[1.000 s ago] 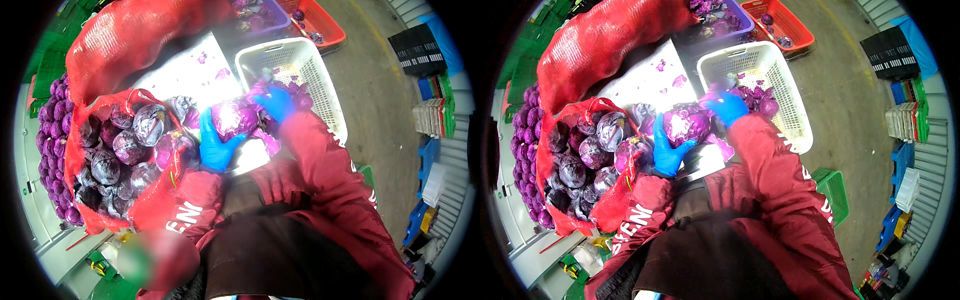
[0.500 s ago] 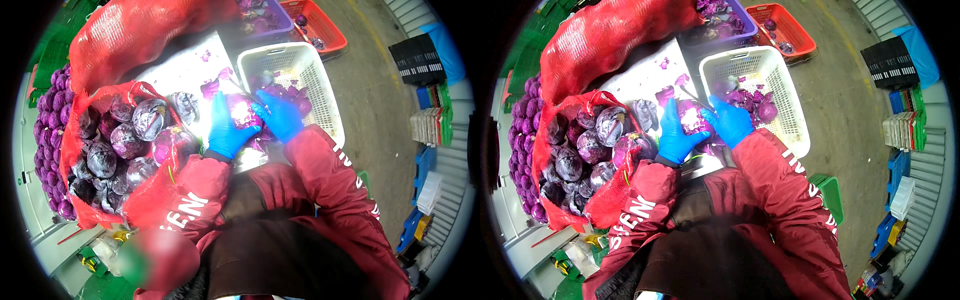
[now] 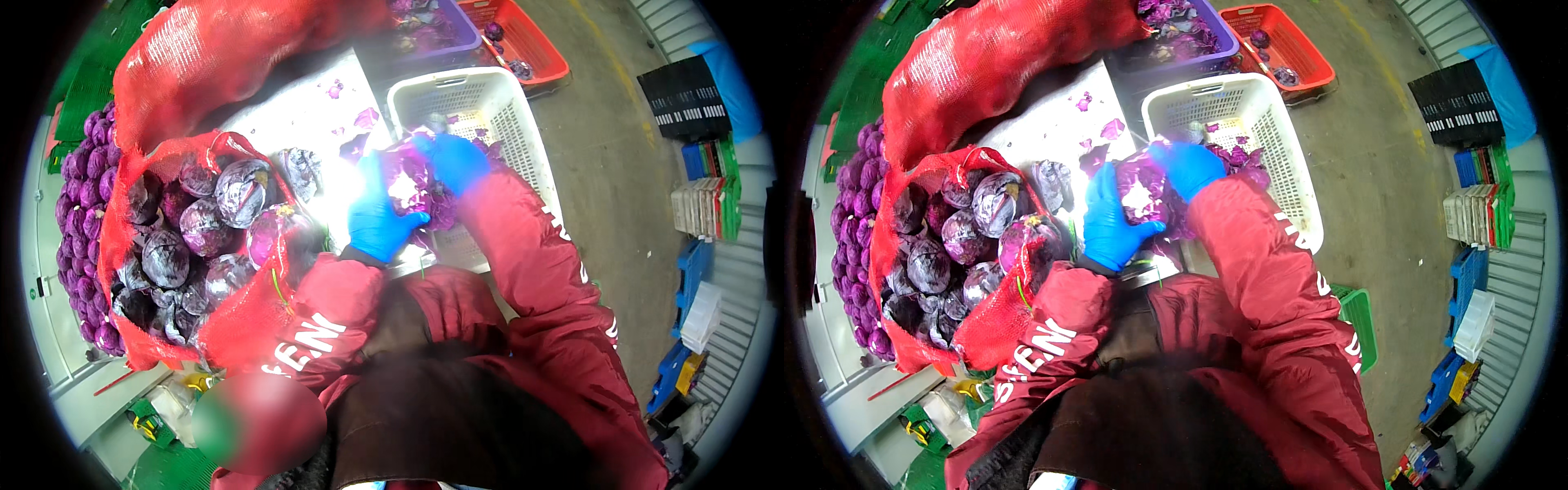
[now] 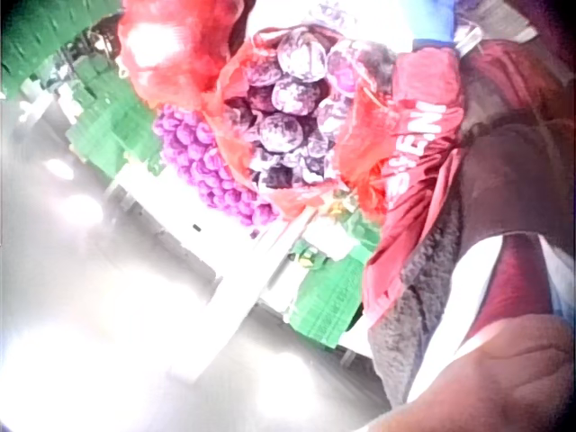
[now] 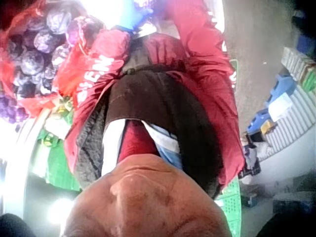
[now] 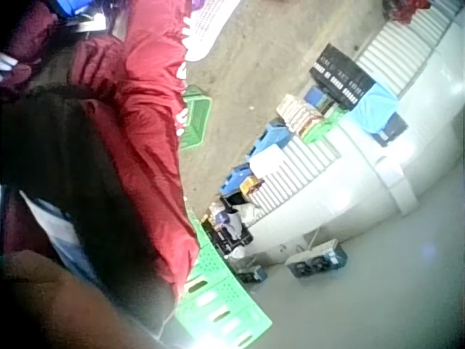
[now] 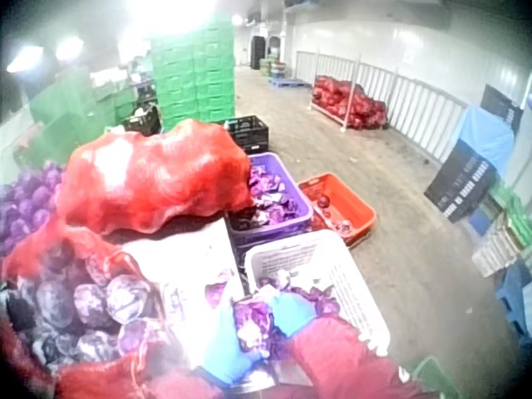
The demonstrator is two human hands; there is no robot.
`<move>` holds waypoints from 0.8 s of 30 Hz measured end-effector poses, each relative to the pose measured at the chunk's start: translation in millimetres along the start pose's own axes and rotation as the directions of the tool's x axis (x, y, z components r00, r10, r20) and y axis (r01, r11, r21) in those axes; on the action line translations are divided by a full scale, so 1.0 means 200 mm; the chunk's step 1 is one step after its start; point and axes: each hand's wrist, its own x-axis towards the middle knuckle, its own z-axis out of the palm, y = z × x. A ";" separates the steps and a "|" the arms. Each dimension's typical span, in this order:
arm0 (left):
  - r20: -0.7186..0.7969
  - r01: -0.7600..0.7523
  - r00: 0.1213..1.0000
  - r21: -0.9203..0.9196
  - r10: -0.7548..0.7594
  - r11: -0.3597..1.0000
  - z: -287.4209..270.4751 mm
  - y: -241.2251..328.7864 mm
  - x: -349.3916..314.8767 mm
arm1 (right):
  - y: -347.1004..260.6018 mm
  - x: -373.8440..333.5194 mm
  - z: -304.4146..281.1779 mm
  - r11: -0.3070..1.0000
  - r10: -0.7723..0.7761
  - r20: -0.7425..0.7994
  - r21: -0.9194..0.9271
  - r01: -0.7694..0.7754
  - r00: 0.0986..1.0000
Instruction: The person removes the outer leaves from red cabbages by hand and places the cleaned cabbages into a white basket.
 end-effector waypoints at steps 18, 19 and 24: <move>-0.037 0.029 0.998 -0.412 -0.049 0.911 -0.10 -0.22 -0.06 | -0.21 -0.44 0.04 0.933 -0.324 -0.027 -0.173 0.315 0.946; -0.040 0.039 0.998 -0.382 -0.058 0.923 -0.09 -0.23 -0.05 | -0.22 -0.45 0.05 0.935 -0.300 0.008 -0.197 0.295 0.954; -0.026 0.080 0.996 -0.230 -0.088 0.970 -0.09 -0.21 -0.04 | 0.11 -0.23 0.22 0.839 -0.002 -0.128 0.540 0.072 0.992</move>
